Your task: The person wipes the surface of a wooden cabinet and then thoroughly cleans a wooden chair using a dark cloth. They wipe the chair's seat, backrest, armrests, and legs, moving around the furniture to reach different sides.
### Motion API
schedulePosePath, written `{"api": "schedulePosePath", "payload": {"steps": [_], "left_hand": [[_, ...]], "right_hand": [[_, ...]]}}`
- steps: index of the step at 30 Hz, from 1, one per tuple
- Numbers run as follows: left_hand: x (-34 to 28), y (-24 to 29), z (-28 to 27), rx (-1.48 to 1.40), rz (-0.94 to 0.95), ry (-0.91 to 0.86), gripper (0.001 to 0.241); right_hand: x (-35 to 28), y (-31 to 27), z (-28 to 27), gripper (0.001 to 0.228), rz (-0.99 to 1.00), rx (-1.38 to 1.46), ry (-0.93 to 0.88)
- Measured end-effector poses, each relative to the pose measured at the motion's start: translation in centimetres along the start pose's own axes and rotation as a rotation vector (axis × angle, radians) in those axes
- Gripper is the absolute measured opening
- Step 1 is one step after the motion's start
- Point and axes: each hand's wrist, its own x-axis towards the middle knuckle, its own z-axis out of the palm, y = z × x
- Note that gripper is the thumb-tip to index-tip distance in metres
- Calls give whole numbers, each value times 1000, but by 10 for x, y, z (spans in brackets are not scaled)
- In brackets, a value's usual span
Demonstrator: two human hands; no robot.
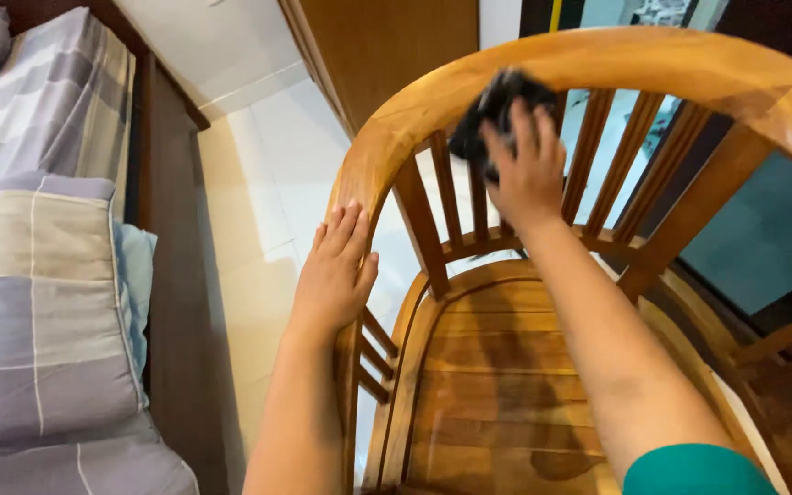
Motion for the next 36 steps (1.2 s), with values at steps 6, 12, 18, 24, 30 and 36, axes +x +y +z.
{"api": "schedulePosePath", "payload": {"steps": [6, 12, 18, 24, 30, 36], "left_hand": [[0, 1, -5, -39, -8, -11, 61], [1, 2, -7, -53, -21, -20, 60], [3, 2, -6, -65, -26, -15, 59], [3, -1, -1, -21, -7, -4, 59], [-1, -6, 6, -15, 16, 26, 59], [-1, -7, 4, 1, 16, 9, 60]], "right_hand": [[-155, 61, 40, 36, -451, -208, -382], [-21, 117, -38, 22, -113, -599, 26], [-104, 123, -35, 5, -126, -347, -66], [-181, 145, -40, 10, -152, -470, -180], [-53, 145, -118, 16, 68, -653, 94], [-249, 141, -47, 43, 364, -273, -305]]}}
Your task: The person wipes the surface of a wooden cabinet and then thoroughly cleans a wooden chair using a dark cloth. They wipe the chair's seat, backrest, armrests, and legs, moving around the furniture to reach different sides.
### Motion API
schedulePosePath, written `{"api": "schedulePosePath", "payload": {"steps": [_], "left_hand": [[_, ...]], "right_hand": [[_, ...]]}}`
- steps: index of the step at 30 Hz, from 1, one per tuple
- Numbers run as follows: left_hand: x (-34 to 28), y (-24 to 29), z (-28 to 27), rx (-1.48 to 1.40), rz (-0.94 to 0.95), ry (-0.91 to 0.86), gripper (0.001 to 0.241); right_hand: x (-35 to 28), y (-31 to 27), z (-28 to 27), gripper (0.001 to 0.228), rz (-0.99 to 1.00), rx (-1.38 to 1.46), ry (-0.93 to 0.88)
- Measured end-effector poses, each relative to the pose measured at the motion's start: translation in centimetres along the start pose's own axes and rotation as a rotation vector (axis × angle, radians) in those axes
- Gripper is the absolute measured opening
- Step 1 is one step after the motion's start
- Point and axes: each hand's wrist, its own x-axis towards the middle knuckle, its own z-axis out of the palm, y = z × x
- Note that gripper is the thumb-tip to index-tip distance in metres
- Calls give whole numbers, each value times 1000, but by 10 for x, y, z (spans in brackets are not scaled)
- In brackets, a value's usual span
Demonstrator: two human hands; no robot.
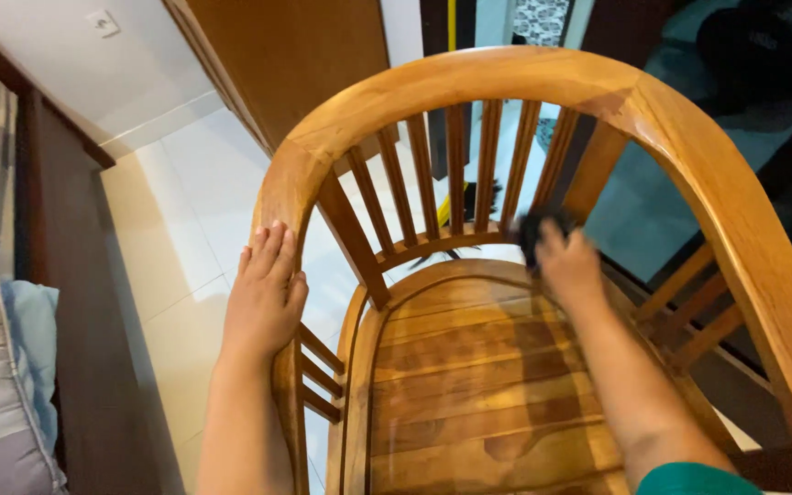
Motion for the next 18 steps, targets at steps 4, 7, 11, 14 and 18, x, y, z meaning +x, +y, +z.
{"api": "schedulePosePath", "payload": {"steps": [4, 7, 11, 14, 18], "left_hand": [[1, 2, -4, -18, 8, -10, 61], [0, -2, -3, -29, 5, -13, 60], [1, -3, 1, -20, 8, -2, 61], [-3, 0, -3, -5, 14, -15, 60], [-2, 3, -8, -14, -1, -7, 60]], "right_hand": [[-105, 3, -12, 21, -72, -343, -459], [-129, -1, -62, 26, 237, -414, -848], [-98, -28, -156, 26, -37, -285, -572], [-61, -25, -218, 7, -124, -368, -183], [-49, 0, -230, 16, -105, -638, -111]]}}
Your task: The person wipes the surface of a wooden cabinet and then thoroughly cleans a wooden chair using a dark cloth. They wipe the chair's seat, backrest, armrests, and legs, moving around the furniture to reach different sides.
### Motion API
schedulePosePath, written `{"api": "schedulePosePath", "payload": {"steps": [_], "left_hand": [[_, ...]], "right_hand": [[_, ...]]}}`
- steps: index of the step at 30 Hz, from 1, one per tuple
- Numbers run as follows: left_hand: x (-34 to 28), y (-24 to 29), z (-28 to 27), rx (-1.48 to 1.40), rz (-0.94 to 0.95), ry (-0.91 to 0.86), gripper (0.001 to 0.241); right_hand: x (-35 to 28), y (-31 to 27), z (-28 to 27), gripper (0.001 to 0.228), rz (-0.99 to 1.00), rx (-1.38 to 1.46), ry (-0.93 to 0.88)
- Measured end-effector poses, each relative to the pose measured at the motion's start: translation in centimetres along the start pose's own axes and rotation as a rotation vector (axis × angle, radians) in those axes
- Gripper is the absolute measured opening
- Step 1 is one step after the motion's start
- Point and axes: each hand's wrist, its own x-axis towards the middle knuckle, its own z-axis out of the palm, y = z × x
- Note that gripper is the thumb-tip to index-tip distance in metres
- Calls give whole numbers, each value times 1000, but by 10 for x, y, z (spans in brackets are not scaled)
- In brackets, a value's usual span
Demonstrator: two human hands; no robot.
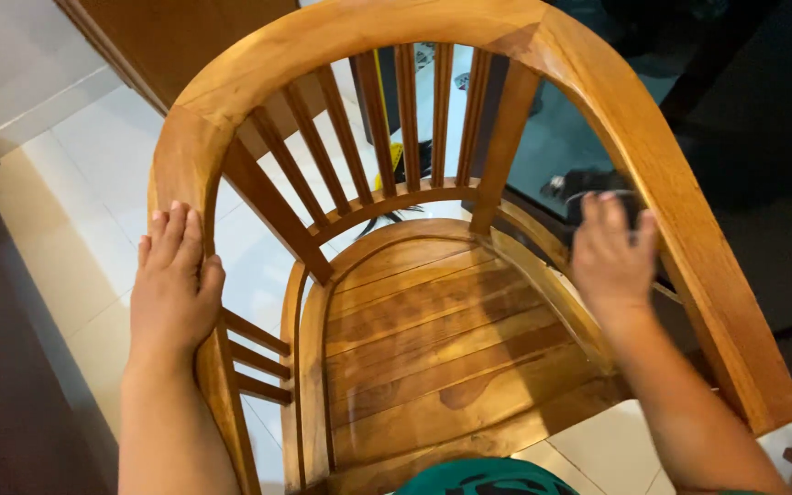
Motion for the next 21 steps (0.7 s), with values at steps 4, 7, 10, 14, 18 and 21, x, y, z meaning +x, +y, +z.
{"api": "schedulePosePath", "payload": {"steps": [4, 7, 10, 14, 18, 21], "left_hand": [[-2, 1, 1, -3, -11, 1, 60], [1, -1, 1, -10, -23, 17, 61], [-1, -3, 1, -16, -18, 4, 61], [-2, -1, 1, -24, -15, 4, 60], [-2, -1, 1, -7, -22, 7, 60], [-2, 1, 0, 1, -40, -6, 60]], "right_hand": [[-54, -25, 59, 39, -141, -82, -282], [-59, -27, 63, 41, -171, -15, -361], [-34, -18, 43, 21, -28, 44, -204], [-18, -8, 31, 13, 48, -36, -44], [-68, -22, 35, 28, -40, 230, -173], [-95, -25, 1, 39, 50, 376, -424]]}}
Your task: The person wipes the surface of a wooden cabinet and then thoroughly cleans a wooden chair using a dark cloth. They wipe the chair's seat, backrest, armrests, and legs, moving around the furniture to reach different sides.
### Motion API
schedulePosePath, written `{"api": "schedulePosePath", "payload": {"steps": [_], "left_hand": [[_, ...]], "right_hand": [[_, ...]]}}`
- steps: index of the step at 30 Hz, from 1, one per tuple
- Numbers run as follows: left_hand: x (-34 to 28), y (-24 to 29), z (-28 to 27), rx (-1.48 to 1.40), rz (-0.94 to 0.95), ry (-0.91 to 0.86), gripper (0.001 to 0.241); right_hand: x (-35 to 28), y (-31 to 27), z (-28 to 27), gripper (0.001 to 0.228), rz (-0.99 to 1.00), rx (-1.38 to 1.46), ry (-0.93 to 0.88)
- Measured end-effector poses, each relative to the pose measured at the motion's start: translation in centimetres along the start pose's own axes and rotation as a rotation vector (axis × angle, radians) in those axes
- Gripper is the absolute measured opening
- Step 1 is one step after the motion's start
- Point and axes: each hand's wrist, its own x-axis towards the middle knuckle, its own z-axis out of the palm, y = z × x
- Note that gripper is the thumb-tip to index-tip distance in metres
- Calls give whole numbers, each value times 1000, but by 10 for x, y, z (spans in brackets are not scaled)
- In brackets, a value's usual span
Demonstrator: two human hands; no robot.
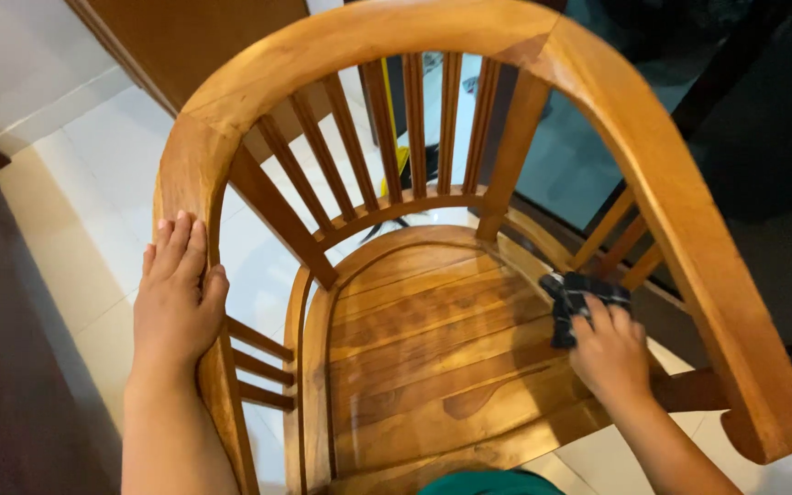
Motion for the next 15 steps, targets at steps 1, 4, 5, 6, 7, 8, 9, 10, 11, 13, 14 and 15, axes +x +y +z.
{"api": "schedulePosePath", "payload": {"steps": [1, 4, 5, 6, 7, 8, 9, 10, 11, 13, 14, 15], "left_hand": [[-2, 0, -2, 4, -5, -12, 60], [-3, 2, -3, -4, 3, -16, 59], [-3, 2, -4, 3, 8, -18, 59], [-2, 2, -5, 9, 13, -19, 59], [-2, 1, -4, 12, 14, -20, 59], [-2, 1, -4, 16, 10, -19, 60], [-2, 0, -4, 21, 10, -20, 60], [-4, 0, -5, 25, 14, -24, 60], [-3, -1, -5, 27, 10, -24, 61], [-2, -1, -5, 26, 13, -25, 61], [-2, -1, -5, 26, 7, -27, 61], [-2, -1, -6, 26, 1, -32, 61]], "right_hand": [[-8, 4, 5, 39, -4, 5, -12], [-24, 17, 32, 43, 18, 12, -50], [-22, 21, 49, 37, -79, -56, 22], [-20, 25, 65, 31, -175, -125, 94], [-3, 22, 79, 31, -174, -122, 94], [14, 20, 92, 26, -197, -156, 168], [28, 17, 106, 21, -216, -189, 241], [51, 8, 108, 21, -212, -184, 240], [76, 2, 109, 16, -222, -243, 151], [113, -9, 107, 12, -226, -303, 62], [125, -14, 102, 15, -188, -213, 100], [137, -19, 98, 18, -148, -123, 138]]}}
